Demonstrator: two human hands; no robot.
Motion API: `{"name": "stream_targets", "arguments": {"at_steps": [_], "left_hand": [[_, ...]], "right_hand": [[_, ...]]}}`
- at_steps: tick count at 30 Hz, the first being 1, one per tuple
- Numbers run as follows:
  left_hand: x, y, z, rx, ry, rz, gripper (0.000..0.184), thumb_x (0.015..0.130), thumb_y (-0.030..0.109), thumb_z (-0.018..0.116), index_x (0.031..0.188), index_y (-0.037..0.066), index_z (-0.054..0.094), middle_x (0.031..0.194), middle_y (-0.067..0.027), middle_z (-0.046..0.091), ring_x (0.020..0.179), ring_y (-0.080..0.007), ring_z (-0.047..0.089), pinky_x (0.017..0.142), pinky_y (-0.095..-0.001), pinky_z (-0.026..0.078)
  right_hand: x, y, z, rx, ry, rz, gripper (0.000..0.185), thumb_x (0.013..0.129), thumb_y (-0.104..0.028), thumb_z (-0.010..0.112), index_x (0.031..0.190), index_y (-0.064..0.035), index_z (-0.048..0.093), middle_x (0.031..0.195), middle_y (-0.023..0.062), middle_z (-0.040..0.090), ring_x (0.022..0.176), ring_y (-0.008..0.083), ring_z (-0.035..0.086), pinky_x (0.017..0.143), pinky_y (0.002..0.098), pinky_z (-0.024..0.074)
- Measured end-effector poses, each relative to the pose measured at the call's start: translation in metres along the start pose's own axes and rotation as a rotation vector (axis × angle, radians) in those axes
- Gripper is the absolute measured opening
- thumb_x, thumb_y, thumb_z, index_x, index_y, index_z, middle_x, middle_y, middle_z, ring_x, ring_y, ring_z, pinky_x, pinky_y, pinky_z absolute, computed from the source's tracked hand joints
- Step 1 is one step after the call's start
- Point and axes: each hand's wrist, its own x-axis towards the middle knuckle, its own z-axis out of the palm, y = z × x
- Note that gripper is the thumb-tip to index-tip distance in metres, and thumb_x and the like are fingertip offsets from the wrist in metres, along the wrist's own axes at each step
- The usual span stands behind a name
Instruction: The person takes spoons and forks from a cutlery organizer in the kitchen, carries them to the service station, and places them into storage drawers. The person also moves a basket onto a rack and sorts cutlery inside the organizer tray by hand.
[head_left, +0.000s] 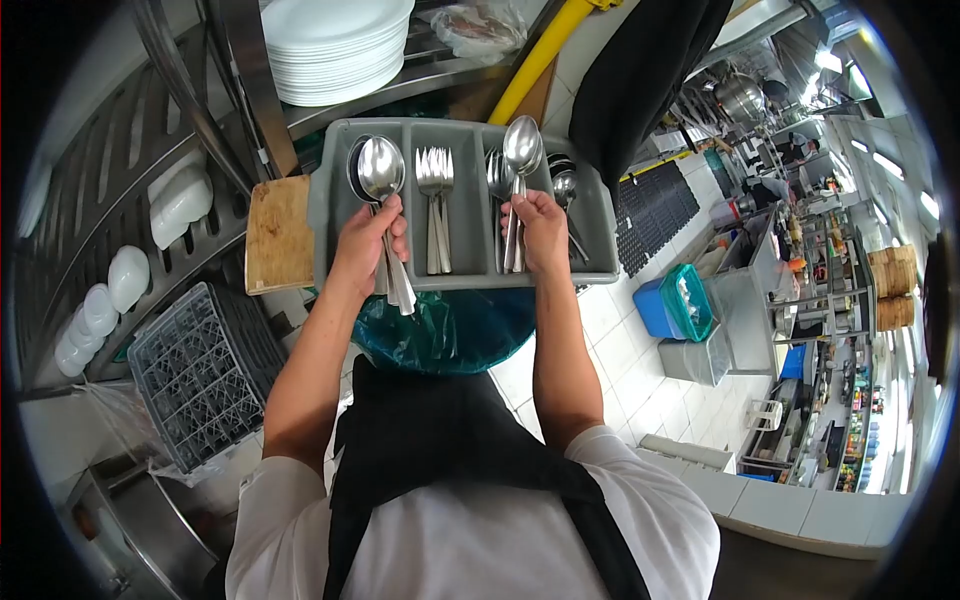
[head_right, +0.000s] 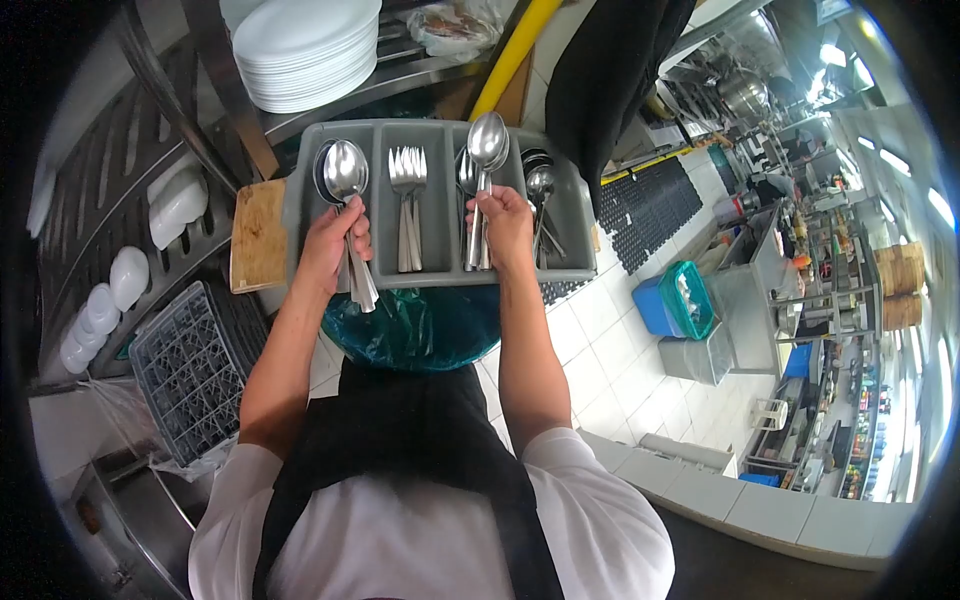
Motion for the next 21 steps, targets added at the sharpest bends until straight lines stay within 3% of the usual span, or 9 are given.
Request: {"name": "stream_targets", "arguments": {"at_steps": [8,12,13,16,19,21], "left_hand": [[-0.003,0.000,0.005,0.028,0.023,0.019,0.025,0.097,0.033,0.062,0.099,0.009,0.053,0.075,0.0004,0.053,0.056,-0.0095,0.048,0.051,-0.0267,0.042],[-0.003,-0.001,0.004,0.057,0.017,0.058,0.030,0.096,0.038,0.063,0.100,0.009,0.054,0.076,0.0004,0.055,0.058,-0.0094,0.051,0.051,-0.0256,0.043],[-0.001,-0.002,0.005,0.048,0.003,0.085,0.032,0.095,0.038,0.065,0.099,0.008,0.054,0.076,0.0000,0.056,0.058,-0.0097,0.052,0.051,-0.0254,0.044],[-0.002,-0.001,0.000,0.088,0.001,0.088,0.027,0.095,0.035,0.065,0.097,0.010,0.056,0.077,0.0000,0.059,0.059,-0.0101,0.055,0.050,-0.0232,0.044],[-0.003,-0.002,0.001,0.064,0.024,0.063,0.021,0.095,0.031,0.065,0.095,0.011,0.058,0.077,0.0002,0.060,0.057,-0.0103,0.055,0.050,-0.0231,0.044],[-0.004,-0.001,0.008,0.088,0.071,0.077,0.021,0.095,0.030,0.065,0.095,0.009,0.060,0.077,-0.0001,0.062,0.057,-0.0102,0.056,0.049,-0.0232,0.044]], "right_hand": [[-0.052,-0.045,0.069,-0.077,-0.090,-0.037,0.014,0.093,-0.011,0.064,0.099,0.0013,0.062,0.082,0.0079,0.069,0.063,0.0114,0.063,0.056,0.0247,0.0517],[-0.063,-0.022,0.110,-0.230,-0.188,-0.236,0.021,0.091,-0.010,0.066,0.103,0.0067,0.062,0.080,0.0105,0.069,0.061,0.0159,0.064,0.055,0.0289,0.0513],[-0.062,-0.014,0.119,-0.270,-0.207,-0.179,0.024,0.089,-0.011,0.068,0.106,0.0058,0.063,0.079,0.0126,0.069,0.065,0.0160,0.066,0.059,0.0302,0.0516],[-0.065,-0.007,0.128,-0.529,-0.211,-0.344,0.020,0.089,-0.014,0.064,0.104,-0.0021,0.068,0.080,0.0182,0.066,0.075,0.0312,0.066,0.070,0.0401,0.0521],[-0.074,-0.019,0.129,-0.753,-0.188,-0.530,0.020,0.089,-0.016,0.061,0.101,-0.0015,0.068,0.083,0.0222,0.063,0.079,0.0407,0.062,0.073,0.0466,0.0507],[-0.073,-0.013,0.124,-0.781,-0.167,-0.574,0.019,0.089,-0.016,0.060,0.098,-0.0010,0.067,0.083,0.0229,0.063,0.080,0.0418,0.062,0.074,0.0482,0.0503]]}}
